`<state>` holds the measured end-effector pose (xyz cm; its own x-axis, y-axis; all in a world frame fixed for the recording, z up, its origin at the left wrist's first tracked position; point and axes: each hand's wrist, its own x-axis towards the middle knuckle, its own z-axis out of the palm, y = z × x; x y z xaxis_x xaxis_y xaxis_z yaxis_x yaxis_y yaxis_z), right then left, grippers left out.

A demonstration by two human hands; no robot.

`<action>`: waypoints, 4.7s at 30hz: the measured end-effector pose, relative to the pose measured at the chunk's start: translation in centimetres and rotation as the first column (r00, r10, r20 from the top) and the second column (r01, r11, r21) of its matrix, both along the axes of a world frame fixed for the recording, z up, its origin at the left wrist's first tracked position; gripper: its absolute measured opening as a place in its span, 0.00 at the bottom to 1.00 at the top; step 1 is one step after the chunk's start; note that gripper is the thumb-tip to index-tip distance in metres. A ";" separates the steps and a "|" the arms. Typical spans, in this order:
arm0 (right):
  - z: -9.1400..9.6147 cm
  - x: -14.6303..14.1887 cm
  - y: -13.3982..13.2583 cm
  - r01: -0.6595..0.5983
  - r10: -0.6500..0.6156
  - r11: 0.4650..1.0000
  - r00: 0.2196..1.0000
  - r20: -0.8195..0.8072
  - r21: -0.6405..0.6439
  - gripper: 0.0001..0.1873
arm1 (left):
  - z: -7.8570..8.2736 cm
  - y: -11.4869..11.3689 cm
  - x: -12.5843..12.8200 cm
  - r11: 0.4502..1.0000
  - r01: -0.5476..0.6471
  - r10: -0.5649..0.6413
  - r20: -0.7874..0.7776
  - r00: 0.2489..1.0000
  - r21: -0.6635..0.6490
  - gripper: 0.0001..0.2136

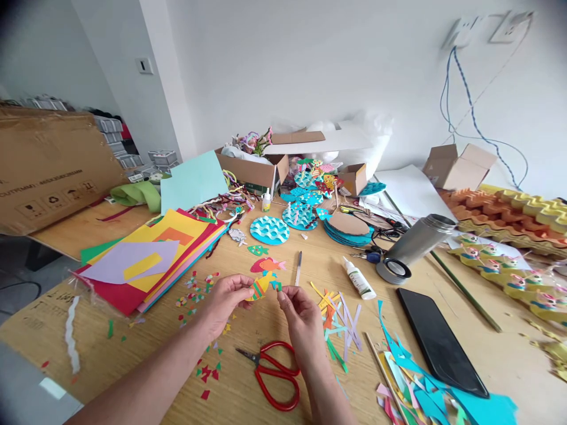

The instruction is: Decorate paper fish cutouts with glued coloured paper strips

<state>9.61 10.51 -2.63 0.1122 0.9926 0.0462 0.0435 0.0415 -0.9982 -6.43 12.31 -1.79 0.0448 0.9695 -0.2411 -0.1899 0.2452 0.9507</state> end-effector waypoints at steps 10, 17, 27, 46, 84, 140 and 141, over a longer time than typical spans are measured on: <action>0.4 -0.6 -0.3 -0.062 0.062 0.998 0.998 -0.020 0.018 0.16 | 0.0 -0.3 0.2 1.000 -0.006 0.005 0.036 0.999 0.005 0.09; 0.2 -0.8 -0.5 -0.121 0.117 0.992 0.988 -0.101 -0.030 0.16 | -0.2 -0.3 0.3 1.000 -0.002 0.003 0.056 0.998 -0.012 0.11; 0.3 -0.9 -0.4 -0.116 0.107 0.992 0.982 -0.159 -0.054 0.17 | 0.0 -0.3 0.3 0.999 0.026 -0.021 0.094 0.995 -0.045 0.15; -0.9 -0.7 -0.1 -0.129 0.093 0.987 0.944 -0.318 -0.093 0.19 | 0.0 -0.7 0.3 0.986 0.167 -0.167 0.025 0.986 0.003 0.14; -2.0 -0.4 0.1 -0.117 0.081 0.986 0.961 -0.266 -0.120 0.20 | -0.2 -0.7 0.3 0.985 0.173 -0.172 0.055 0.984 -0.020 0.12; -2.1 -0.9 -0.1 -0.101 0.072 0.988 0.969 -0.235 -0.114 0.18 | -0.7 -0.5 0.4 0.993 0.120 -0.120 -0.006 0.993 -0.014 0.14; -2.1 -0.9 -0.1 -0.097 0.069 0.989 0.969 -0.236 -0.112 0.18 | -0.7 -0.5 0.4 0.993 0.122 -0.122 -0.006 0.993 -0.011 0.14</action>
